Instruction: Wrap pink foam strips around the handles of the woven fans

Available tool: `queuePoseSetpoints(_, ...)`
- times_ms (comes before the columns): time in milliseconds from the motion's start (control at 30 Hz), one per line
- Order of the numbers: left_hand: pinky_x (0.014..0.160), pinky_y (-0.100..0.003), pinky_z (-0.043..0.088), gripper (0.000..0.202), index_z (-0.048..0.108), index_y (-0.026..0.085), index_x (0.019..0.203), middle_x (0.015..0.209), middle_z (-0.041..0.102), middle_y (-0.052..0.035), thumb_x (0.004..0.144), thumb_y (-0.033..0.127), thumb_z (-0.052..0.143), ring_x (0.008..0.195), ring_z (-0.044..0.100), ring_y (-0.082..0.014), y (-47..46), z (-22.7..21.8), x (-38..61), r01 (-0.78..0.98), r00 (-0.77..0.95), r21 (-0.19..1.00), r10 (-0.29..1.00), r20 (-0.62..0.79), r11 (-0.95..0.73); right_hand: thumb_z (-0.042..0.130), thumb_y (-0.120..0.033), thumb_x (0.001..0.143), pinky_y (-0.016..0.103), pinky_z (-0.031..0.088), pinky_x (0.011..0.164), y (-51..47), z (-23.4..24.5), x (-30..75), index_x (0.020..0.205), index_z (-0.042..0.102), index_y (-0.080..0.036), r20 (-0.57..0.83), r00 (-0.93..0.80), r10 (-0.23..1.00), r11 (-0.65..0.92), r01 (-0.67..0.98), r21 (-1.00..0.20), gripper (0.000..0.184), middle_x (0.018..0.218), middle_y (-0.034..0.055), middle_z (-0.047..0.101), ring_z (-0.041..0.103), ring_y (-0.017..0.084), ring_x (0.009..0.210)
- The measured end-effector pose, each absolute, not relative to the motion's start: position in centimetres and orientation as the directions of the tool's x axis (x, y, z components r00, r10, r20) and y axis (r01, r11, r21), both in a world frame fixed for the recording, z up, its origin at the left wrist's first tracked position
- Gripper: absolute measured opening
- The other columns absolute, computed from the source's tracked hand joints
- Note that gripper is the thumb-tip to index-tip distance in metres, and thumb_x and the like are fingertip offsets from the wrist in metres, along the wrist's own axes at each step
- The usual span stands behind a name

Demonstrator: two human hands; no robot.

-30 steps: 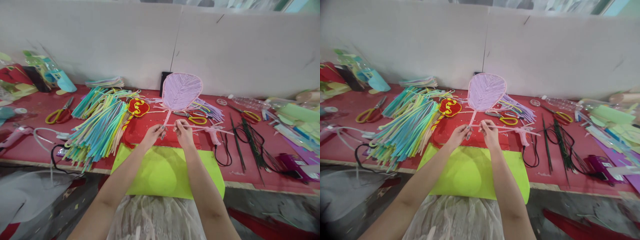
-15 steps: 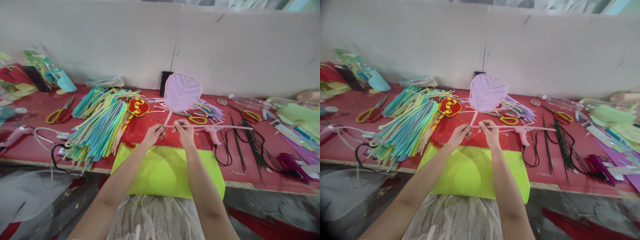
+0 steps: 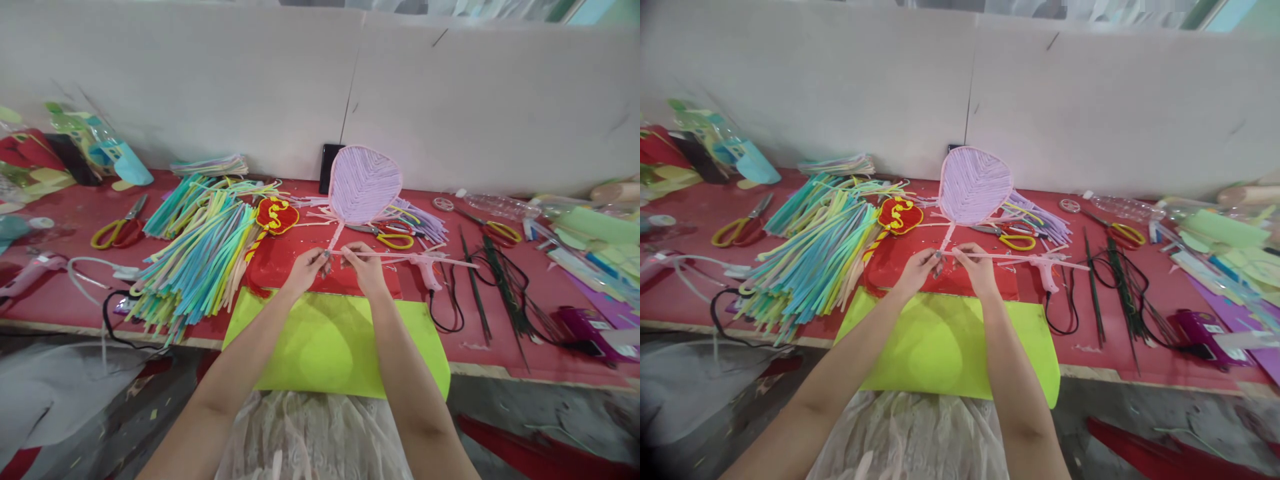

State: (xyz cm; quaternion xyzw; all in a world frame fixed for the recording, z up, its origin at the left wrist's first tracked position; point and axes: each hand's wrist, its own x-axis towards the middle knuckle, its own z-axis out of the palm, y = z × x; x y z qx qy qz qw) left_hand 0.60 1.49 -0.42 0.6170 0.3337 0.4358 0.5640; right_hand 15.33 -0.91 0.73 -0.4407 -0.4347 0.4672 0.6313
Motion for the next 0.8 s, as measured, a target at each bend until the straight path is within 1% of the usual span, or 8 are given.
queuePoseSetpoints(267, 0.049, -0.020, 0.038, 0.036, 0.053, 0.015, 0.071, 0.055, 0.051, 0.0030, 0.078, 0.050, 0.050, 0.047, 0.047, -0.0067, 1.6, -0.4, 0.6, -0.096, 0.390, 0.988, 0.908, 0.151, -0.123, 0.069, -0.045, 0.063, 0.018, 0.042, 0.043, -2.0, 1.0, 14.9, 0.079, 0.062, -0.019, -0.056, 0.111, 0.992, -0.016, -0.330, -0.944, 0.031, 0.067, -0.0011, 0.062, 0.054, 0.007, 0.054)
queuePoseSetpoints(400, 0.048, -0.020, 0.037, 0.034, 0.053, 0.015, 0.071, 0.054, 0.050, 0.0031, 0.078, 0.048, 0.052, 0.046, 0.046, -0.0064, 1.5, -0.1, 0.6, -0.124, 0.371, 0.986, 0.916, 0.150, -0.111, 0.062, -0.053, 0.067, 0.020, 0.029, 0.034, -4.1, 2.5, 15.6, 0.070, 0.064, -0.016, -0.211, -0.010, 0.977, -0.211, -0.075, -0.975, 0.037, 0.059, 0.0020, 0.060, 0.048, 0.008, 0.043)
queuePoseSetpoints(467, 0.048, -0.021, 0.037, 0.033, 0.053, 0.015, 0.071, 0.053, 0.050, 0.0031, 0.078, 0.048, 0.052, 0.046, 0.045, -0.0063, 1.5, 0.1, 0.6, -0.132, 0.365, 0.986, 0.919, 0.148, -0.106, 0.060, -0.053, 0.069, 0.022, 0.029, 0.035, -5.2, 3.9, 16.1, 0.067, 0.064, -0.018, -0.089, 0.147, 0.985, -0.107, 0.115, -0.988, 0.036, 0.053, 0.0005, 0.057, 0.044, 0.008, 0.040)
queuePoseSetpoints(533, 0.048, -0.021, 0.037, 0.033, 0.053, 0.015, 0.071, 0.052, 0.049, 0.0030, 0.077, 0.047, 0.053, 0.046, 0.045, -0.0064, 1.4, 0.2, 0.6, -0.138, 0.365, 0.986, 0.921, 0.138, -0.093, 0.061, -0.049, 0.071, 0.024, 0.036, 0.046, -5.8, 5.3, 16.6, 0.065, 0.066, -0.019, 0.210, 0.344, 0.915, 0.066, 0.386, -0.920, 0.031, 0.057, 0.0014, 0.058, 0.049, 0.011, 0.050)
queuePoseSetpoints(600, 0.048, -0.021, 0.037, 0.033, 0.054, 0.015, 0.071, 0.052, 0.049, 0.0029, 0.077, 0.048, 0.054, 0.046, 0.045, -0.0064, 1.4, 0.2, 0.7, -0.151, 0.365, 0.985, 0.921, 0.132, -0.082, 0.061, -0.045, 0.073, 0.027, 0.041, 0.058, -5.6, 6.1, 16.8, 0.068, 0.068, -0.020, 0.419, 0.350, 0.838, 0.178, 0.550, -0.816, 0.027, 0.067, 0.0037, 0.062, 0.053, 0.014, 0.061)
queuePoseSetpoints(667, 0.047, -0.021, 0.037, 0.034, 0.054, 0.015, 0.071, 0.052, 0.049, 0.0030, 0.076, 0.048, 0.054, 0.046, 0.045, -0.0065, 1.4, 0.2, 0.7, -0.156, 0.370, 0.984, 0.919, 0.136, -0.083, 0.059, -0.044, 0.075, 0.029, 0.043, 0.067, -4.7, 6.1, 16.5, 0.074, 0.068, -0.021, 0.410, 0.276, 0.869, 0.201, 0.560, -0.803, 0.025, 0.074, 0.0048, 0.064, 0.056, 0.016, 0.069)
queuePoseSetpoints(733, 0.047, -0.021, 0.037, 0.034, 0.053, 0.015, 0.069, 0.053, 0.049, 0.0028, 0.077, 0.048, 0.052, 0.045, 0.045, -0.0063, 1.4, 0.1, 0.7, -0.146, 0.388, 0.984, 0.909, 0.150, -0.101, 0.057, -0.045, 0.076, 0.031, 0.043, 0.072, -3.3, 5.3, 15.8, 0.080, 0.067, -0.021, 0.303, 0.225, 0.926, 0.167, 0.476, -0.864, 0.026, 0.082, 0.0052, 0.066, 0.059, 0.018, 0.075)
queuePoseSetpoints(800, 0.047, -0.020, 0.037, 0.033, 0.052, 0.015, 0.068, 0.054, 0.049, 0.0027, 0.079, 0.046, 0.051, 0.045, 0.046, -0.0061, 1.5, 0.0, 0.7, -0.126, 0.407, 0.984, 0.898, 0.167, -0.126, 0.054, -0.048, 0.077, 0.029, 0.045, 0.067, -2.0, 4.2, 15.0, 0.083, 0.064, -0.021, 0.182, 0.164, 0.970, 0.119, 0.334, -0.935, 0.030, 0.076, 0.0039, 0.065, 0.059, 0.016, 0.069)
